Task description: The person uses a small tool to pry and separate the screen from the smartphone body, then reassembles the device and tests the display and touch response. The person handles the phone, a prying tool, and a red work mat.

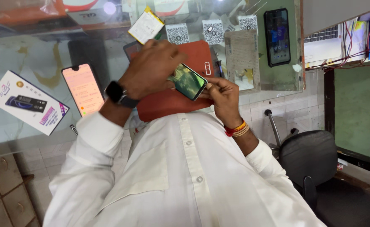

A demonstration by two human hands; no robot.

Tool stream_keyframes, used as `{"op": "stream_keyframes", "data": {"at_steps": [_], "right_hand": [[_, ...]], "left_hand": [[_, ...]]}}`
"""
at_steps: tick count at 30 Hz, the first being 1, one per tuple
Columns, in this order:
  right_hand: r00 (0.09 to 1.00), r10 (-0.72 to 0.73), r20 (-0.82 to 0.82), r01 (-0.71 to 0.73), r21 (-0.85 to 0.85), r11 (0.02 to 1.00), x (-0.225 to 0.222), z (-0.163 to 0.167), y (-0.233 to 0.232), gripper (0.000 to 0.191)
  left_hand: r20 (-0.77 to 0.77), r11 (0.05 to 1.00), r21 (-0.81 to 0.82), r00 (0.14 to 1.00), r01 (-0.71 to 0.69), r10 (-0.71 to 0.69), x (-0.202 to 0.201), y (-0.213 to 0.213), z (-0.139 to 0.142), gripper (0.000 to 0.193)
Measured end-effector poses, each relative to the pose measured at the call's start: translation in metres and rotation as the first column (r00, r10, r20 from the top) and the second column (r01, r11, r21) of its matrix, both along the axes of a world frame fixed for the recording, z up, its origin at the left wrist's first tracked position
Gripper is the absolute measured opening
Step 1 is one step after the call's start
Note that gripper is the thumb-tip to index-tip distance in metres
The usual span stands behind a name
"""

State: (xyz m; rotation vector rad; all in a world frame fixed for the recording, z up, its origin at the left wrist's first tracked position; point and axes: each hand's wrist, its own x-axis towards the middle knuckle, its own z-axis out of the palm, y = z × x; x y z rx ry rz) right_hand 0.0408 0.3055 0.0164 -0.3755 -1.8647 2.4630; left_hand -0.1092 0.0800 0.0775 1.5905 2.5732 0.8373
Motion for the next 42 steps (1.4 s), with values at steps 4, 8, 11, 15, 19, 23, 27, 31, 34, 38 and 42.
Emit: {"op": "stream_keyframes", "data": {"at_steps": [4,8,11,15,19,23,27,31,34,38,42], "right_hand": [[0.995,-0.098,0.027,0.101,-0.12,0.988,-0.003,-0.002,-0.001,0.022],[0.997,-0.054,-0.051,0.053,-0.025,0.998,0.0,0.001,-0.005,0.023],[0.997,0.061,-0.057,-0.057,0.069,0.996,0.003,0.005,-0.008,0.022],[0.971,0.223,0.086,-0.217,-0.069,0.974,0.003,0.007,-0.008,0.02],[0.942,0.278,0.186,-0.263,-0.098,0.96,0.005,0.005,-0.005,0.021],[0.917,0.318,0.242,-0.291,-0.141,0.946,0.009,0.002,-0.002,0.02],[0.902,0.347,0.258,-0.343,-0.063,0.937,0.01,0.002,-0.004,0.017],[0.899,0.339,0.278,-0.362,0.034,0.931,0.004,0.005,-0.007,0.015],[0.906,0.327,0.27,-0.344,0.016,0.939,0.0,0.011,-0.009,0.02],[0.928,0.293,0.231,-0.298,-0.014,0.954,-0.006,0.019,-0.014,0.026],[0.945,0.23,0.234,-0.232,-0.021,0.973,-0.017,0.024,-0.017,0.031]], "left_hand": [[0.409,0.811,0.326,0.846,-0.486,0.343,0.018,0.001,-0.02,0.064],[0.762,0.536,0.279,0.523,-0.797,0.382,0.041,0.015,-0.043,0.039],[0.915,0.427,0.174,0.306,-0.887,0.262,0.045,0.018,-0.048,0.034],[0.946,0.35,0.157,0.242,-0.924,0.216,0.04,0.016,-0.04,0.033],[0.659,0.477,0.327,0.558,-0.816,0.504,0.044,0.015,-0.039,0.027],[0.593,0.515,0.393,0.638,-0.761,0.491,0.046,0.015,-0.046,0.025],[0.652,0.544,0.392,0.641,-0.742,0.404,0.048,0.017,-0.05,0.022],[0.626,0.611,0.351,0.663,-0.709,0.41,0.045,0.019,-0.045,0.022],[0.599,0.644,0.367,0.7,-0.671,0.389,0.044,0.021,-0.039,0.021],[0.578,0.674,0.342,0.712,-0.655,0.399,0.042,0.027,-0.036,0.014],[0.567,0.697,0.353,0.735,-0.624,0.372,0.04,0.032,-0.036,0.012]]}}
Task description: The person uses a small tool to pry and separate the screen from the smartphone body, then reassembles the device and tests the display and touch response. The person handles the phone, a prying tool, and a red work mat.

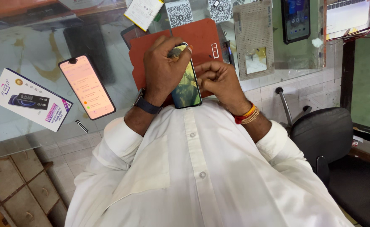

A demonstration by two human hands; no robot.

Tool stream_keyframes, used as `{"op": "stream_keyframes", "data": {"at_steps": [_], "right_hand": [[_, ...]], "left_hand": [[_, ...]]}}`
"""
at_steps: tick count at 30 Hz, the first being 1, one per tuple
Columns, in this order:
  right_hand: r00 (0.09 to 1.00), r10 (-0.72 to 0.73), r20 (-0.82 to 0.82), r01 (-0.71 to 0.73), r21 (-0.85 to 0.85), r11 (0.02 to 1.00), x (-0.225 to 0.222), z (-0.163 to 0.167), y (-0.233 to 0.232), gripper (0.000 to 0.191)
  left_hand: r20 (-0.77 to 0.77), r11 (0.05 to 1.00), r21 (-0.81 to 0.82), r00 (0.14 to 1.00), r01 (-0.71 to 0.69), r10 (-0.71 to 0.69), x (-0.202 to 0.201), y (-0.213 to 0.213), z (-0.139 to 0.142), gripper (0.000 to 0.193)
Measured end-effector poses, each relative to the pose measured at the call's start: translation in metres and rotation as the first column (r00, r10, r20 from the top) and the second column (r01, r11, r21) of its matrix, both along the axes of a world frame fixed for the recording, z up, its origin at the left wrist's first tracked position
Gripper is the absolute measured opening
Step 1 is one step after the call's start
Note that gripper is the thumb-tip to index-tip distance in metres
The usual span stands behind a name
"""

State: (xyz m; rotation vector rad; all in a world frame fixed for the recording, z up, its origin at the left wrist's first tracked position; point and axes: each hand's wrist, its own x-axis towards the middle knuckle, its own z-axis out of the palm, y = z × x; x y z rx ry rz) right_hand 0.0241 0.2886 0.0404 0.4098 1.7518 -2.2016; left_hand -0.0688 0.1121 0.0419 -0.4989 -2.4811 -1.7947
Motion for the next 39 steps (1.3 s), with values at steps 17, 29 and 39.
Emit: {"op": "stream_keyframes", "data": {"at_steps": [17,29,39], "right_hand": [[0.987,-0.113,-0.11,0.106,-0.069,0.992,-0.046,-0.017,0.017,0.013],[0.978,-0.161,-0.131,0.161,-0.011,0.987,-0.052,-0.009,0.02,0.019],[0.936,-0.253,-0.245,0.227,-0.128,0.965,-0.038,-0.007,0.028,0.021]], "left_hand": [[-0.015,0.991,-0.074,0.994,0.108,-0.109,-0.004,0.011,0.002,0.016],[0.119,0.982,-0.16,0.99,0.101,-0.082,0.029,0.011,0.002,0.114],[0.195,0.946,-0.206,0.958,0.251,-0.212,0.014,0.01,0.018,0.097]]}}
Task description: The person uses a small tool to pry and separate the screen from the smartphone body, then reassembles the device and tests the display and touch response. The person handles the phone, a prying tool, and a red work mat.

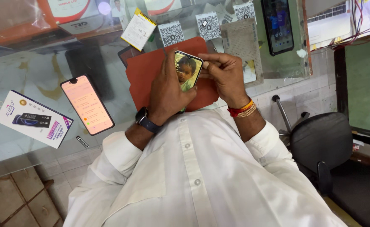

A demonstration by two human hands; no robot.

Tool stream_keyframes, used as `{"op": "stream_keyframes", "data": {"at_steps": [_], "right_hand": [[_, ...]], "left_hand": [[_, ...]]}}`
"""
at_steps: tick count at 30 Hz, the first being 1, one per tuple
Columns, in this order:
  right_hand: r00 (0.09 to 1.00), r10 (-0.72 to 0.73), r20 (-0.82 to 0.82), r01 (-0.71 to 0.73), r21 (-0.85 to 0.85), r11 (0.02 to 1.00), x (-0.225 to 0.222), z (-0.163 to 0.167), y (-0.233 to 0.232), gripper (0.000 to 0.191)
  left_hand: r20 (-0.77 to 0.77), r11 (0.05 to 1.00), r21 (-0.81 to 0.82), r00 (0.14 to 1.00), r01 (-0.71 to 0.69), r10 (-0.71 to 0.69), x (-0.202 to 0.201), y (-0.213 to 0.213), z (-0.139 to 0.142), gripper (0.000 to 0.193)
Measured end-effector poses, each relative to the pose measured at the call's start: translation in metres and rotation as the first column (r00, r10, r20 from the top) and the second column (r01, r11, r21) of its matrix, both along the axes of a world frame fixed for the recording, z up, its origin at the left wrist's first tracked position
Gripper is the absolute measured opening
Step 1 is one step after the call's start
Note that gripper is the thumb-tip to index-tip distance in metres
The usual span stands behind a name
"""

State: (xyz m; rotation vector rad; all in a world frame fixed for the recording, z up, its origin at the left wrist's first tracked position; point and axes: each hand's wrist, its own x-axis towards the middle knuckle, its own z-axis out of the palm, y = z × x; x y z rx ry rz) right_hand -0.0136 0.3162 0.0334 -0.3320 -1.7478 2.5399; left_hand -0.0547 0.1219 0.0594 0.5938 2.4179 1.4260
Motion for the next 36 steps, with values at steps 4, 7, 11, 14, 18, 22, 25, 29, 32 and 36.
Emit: {"op": "stream_keyframes", "data": {"at_steps": [4,7,11,14,18,22,25,29,32,36], "right_hand": [[0.998,-0.002,0.058,0.006,-0.081,0.997,0.012,-0.008,0.003,0.018],[0.993,0.038,0.112,-0.025,-0.118,0.993,0.021,-0.014,0.011,0.017],[0.984,0.123,0.128,-0.111,-0.103,0.989,0.036,-0.022,0.023,0.013],[0.976,0.183,0.119,-0.185,-0.001,0.983,0.042,-0.023,0.03,0.012],[0.955,0.261,0.142,-0.27,0.047,0.962,0.034,-0.018,0.037,0.011],[0.934,0.324,0.15,-0.345,0.138,0.929,0.022,-0.011,0.037,0.022],[0.927,0.352,0.128,-0.369,0.142,0.919,0.016,-0.011,0.031,0.028],[0.928,0.356,0.107,-0.367,0.111,0.924,0.013,-0.014,0.025,0.032],[0.937,0.323,0.135,-0.339,0.116,0.934,0.015,-0.016,0.021,0.025],[0.941,0.301,0.155,-0.317,0.094,0.944,0.021,-0.016,0.018,0.023]], "left_hand": [[-0.102,0.995,-0.01,0.99,0.095,-0.096,-0.001,-0.007,0.0,0.095],[-0.199,0.984,-0.022,0.964,0.176,-0.177,-0.002,-0.012,0.0,0.095],[-0.17,0.936,-0.096,0.921,0.34,-0.352,0.002,-0.019,0.0,0.097],[-0.19,0.906,-0.122,0.886,0.405,-0.422,0.004,-0.02,0.003,0.098],[-0.208,0.894,-0.171,0.872,0.414,-0.443,-0.001,-0.017,0.008,0.098],[-0.234,0.875,-0.221,0.848,0.43,-0.476,-0.003,-0.02,0.012,0.095],[-0.239,0.856,-0.261,0.83,0.446,-0.504,-0.006,-0.023,0.014,0.096],[-0.232,0.83,-0.297,0.808,0.471,-0.542,-0.014,-0.026,0.017,0.103],[-0.134,0.788,-0.31,0.796,0.532,-0.59,-0.019,-0.024,0.018,0.109],[-0.011,0.74,-0.306,0.775,0.6,-0.632,-0.024,-0.024,0.017,0.11]]}}
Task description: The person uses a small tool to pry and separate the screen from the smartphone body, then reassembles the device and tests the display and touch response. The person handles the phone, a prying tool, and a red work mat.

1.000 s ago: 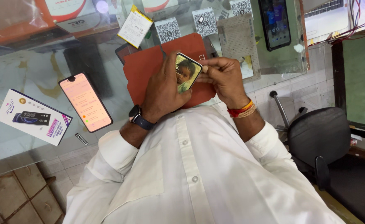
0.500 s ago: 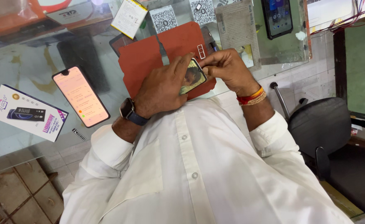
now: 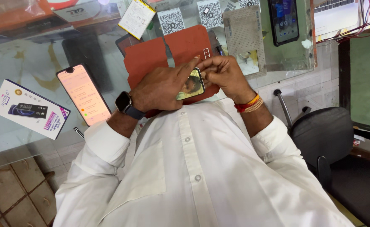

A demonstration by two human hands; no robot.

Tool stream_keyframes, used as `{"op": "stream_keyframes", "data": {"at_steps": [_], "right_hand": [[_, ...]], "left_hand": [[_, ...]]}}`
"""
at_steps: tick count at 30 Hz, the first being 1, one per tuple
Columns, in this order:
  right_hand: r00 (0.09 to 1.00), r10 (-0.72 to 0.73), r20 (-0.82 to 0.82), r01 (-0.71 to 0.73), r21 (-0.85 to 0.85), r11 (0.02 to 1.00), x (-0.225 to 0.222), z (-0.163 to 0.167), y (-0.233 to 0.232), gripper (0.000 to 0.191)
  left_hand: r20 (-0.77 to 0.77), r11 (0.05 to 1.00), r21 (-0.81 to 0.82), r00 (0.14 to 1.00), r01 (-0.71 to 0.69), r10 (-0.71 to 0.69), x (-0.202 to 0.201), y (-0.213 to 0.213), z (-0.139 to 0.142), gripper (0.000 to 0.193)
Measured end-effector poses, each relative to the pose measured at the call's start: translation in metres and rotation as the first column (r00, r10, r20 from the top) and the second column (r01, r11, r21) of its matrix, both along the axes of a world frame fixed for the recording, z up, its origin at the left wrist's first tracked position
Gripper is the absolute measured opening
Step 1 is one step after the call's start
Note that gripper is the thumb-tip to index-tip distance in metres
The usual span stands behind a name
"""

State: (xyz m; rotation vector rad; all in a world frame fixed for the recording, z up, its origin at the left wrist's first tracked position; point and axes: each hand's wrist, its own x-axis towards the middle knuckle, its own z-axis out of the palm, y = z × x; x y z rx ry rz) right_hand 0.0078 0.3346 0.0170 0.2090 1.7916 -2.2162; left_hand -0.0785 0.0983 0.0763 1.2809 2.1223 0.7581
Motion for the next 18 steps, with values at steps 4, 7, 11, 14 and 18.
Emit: {"op": "stream_keyframes", "data": {"at_steps": [4,7,11,14,18], "right_hand": [[0.992,-0.129,0.007,0.129,-0.046,0.991,0.009,0.001,-0.007,0.022],[0.977,-0.212,0.028,0.213,-0.102,0.972,0.013,0.003,-0.013,0.023],[0.978,-0.207,0.037,0.209,-0.1,0.973,0.019,0.005,-0.017,0.029],[0.983,-0.16,0.094,0.167,-0.067,0.984,0.02,0.007,-0.015,0.029],[0.979,-0.139,0.146,0.148,-0.052,0.988,0.017,0.007,-0.016,0.021]], "left_hand": [[-0.138,0.985,0.158,0.986,-0.07,0.092,-0.001,-0.017,-0.001,0.092],[-0.238,0.973,0.166,0.951,-0.163,0.2,0.002,-0.036,-0.001,0.082],[-0.17,0.965,0.178,0.96,-0.192,0.222,0.007,-0.043,-0.007,0.076],[-0.113,0.968,0.161,0.97,-0.195,0.214,0.009,-0.046,-0.012,0.075],[-0.087,0.968,0.197,0.981,-0.154,0.173,0.01,-0.051,-0.015,0.076]]}}
